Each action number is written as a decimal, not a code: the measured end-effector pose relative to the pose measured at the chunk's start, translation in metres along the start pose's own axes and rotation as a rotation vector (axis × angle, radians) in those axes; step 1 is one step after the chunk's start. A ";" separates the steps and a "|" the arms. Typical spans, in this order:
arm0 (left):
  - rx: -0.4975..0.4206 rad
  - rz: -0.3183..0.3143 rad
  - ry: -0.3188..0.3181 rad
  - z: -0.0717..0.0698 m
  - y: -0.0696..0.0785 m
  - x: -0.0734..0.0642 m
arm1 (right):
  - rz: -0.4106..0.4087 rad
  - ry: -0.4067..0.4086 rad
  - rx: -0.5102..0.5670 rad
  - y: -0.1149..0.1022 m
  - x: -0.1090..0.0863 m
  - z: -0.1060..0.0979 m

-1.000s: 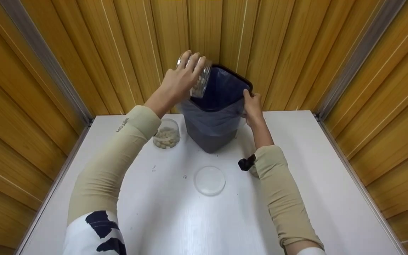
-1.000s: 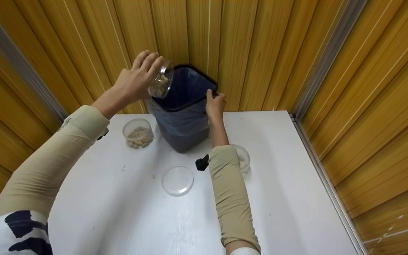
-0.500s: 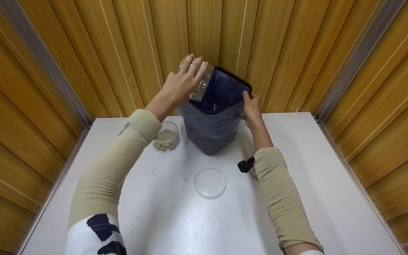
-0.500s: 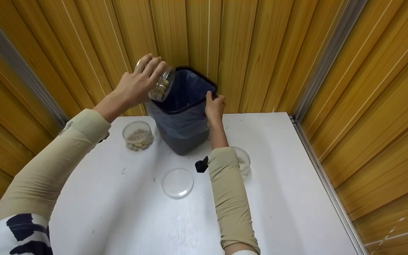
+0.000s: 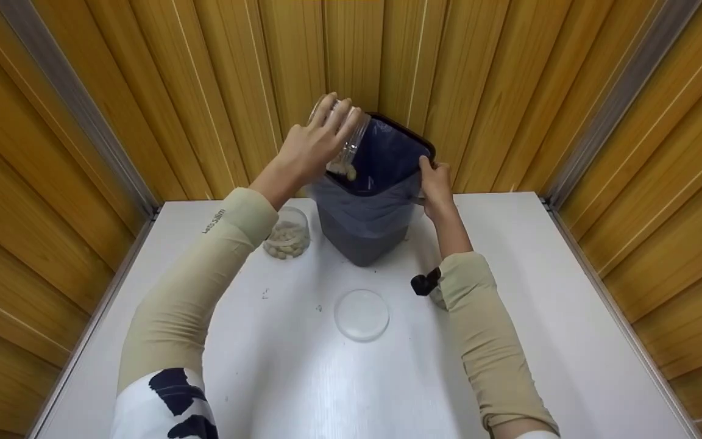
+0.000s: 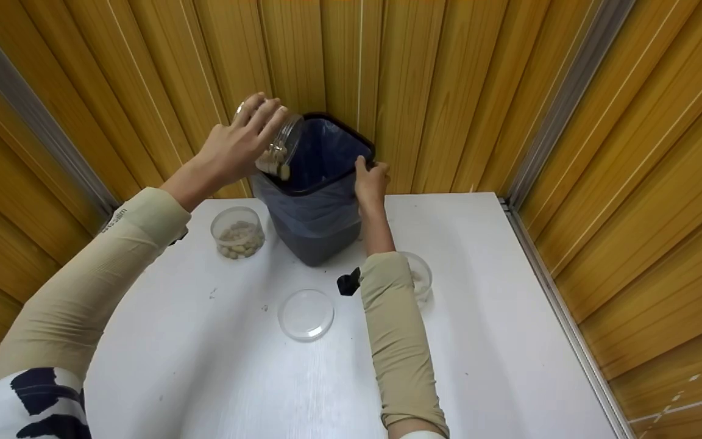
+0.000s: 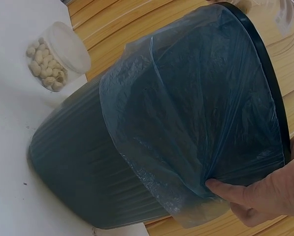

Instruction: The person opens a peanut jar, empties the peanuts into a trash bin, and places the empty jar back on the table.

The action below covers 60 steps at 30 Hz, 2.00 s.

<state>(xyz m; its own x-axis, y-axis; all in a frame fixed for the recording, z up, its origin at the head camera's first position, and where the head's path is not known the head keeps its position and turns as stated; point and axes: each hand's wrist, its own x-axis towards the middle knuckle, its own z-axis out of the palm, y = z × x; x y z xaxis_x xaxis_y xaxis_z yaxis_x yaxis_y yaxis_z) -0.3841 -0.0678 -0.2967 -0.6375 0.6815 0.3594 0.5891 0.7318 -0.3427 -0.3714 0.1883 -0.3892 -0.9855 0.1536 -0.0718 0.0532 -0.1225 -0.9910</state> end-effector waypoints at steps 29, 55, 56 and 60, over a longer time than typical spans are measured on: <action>0.245 0.140 0.103 0.003 0.006 0.002 | 0.010 -0.029 0.085 0.003 -0.003 -0.001; 0.626 0.364 0.284 0.011 0.025 0.026 | 0.066 -0.005 0.068 -0.004 0.002 0.000; 0.640 0.378 0.291 0.011 0.026 0.027 | 0.065 -0.005 0.067 -0.005 0.001 0.000; 0.645 0.408 0.324 0.010 0.029 0.028 | 0.016 -0.010 0.070 -0.011 -0.006 0.002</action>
<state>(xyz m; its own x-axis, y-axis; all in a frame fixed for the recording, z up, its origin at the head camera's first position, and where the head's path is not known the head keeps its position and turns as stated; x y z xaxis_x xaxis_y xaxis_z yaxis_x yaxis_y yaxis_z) -0.3905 -0.0275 -0.3052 -0.2021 0.9331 0.2976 0.2801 0.3462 -0.8954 -0.3664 0.1863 -0.3777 -0.9862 0.1412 -0.0860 0.0579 -0.1928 -0.9795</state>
